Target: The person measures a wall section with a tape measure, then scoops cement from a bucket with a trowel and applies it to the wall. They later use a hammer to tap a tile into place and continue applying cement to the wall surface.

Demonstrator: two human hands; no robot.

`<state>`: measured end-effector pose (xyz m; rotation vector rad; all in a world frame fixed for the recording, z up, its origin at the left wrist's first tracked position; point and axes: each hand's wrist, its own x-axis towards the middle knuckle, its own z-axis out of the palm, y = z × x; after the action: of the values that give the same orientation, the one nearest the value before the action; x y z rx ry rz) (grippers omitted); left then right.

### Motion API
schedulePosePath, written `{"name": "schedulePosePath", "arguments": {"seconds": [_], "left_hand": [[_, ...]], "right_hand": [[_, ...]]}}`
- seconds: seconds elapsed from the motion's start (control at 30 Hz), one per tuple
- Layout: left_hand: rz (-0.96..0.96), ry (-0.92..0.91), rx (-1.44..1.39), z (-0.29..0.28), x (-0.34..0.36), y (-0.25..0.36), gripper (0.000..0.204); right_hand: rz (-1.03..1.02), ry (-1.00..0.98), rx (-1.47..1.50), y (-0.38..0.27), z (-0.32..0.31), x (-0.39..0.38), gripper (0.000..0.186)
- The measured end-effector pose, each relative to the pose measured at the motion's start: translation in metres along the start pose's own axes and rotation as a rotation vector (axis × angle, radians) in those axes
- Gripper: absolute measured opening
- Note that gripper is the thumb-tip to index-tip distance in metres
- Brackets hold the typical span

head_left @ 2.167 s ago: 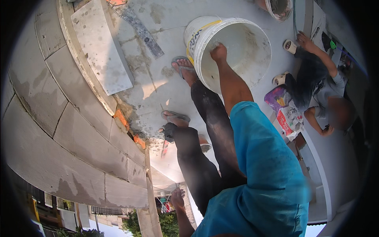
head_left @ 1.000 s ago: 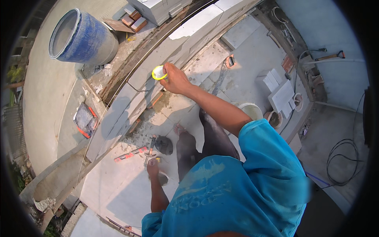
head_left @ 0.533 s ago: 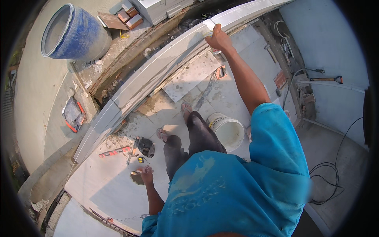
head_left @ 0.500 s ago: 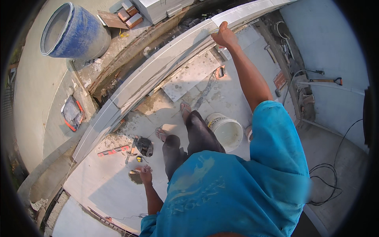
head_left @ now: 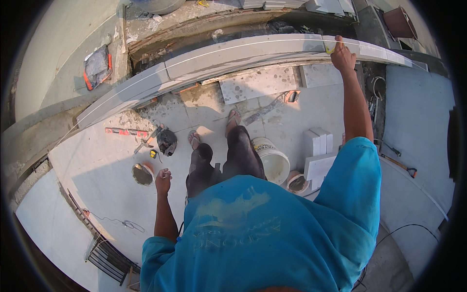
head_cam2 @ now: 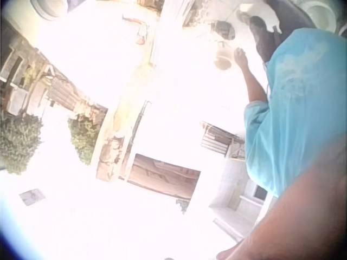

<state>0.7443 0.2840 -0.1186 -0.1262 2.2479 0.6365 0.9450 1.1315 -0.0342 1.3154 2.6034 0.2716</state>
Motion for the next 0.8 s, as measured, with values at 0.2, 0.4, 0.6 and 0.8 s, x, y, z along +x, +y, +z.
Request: {"name": "schedulePosePath", "arguments": {"seconds": [0.2, 0.4, 0.6, 0.8], "left_hand": [[0.049, -0.011, -0.095, 0.002, 0.0, -0.045, 0.03], [0.016, 0.056, -0.29, -0.014, 0.002, -0.125, 0.031], [-0.13, 0.139, -0.366, -0.057, -0.02, -0.184, 0.03], [-0.18, 0.167, -0.268, -0.104, -0.028, -0.23, 0.035]], "right_hand": [[-0.319, -0.025, -0.14, -0.165, -0.027, -0.037, 0.05], [-0.597, 0.101, -0.119, -0.378, -0.078, -0.091, 0.054], [-0.87, 0.067, -0.039, -0.62, -0.152, -0.157, 0.058], [-0.871, 0.151, 0.24, -0.759, -0.213, -0.209, 0.056]]}}
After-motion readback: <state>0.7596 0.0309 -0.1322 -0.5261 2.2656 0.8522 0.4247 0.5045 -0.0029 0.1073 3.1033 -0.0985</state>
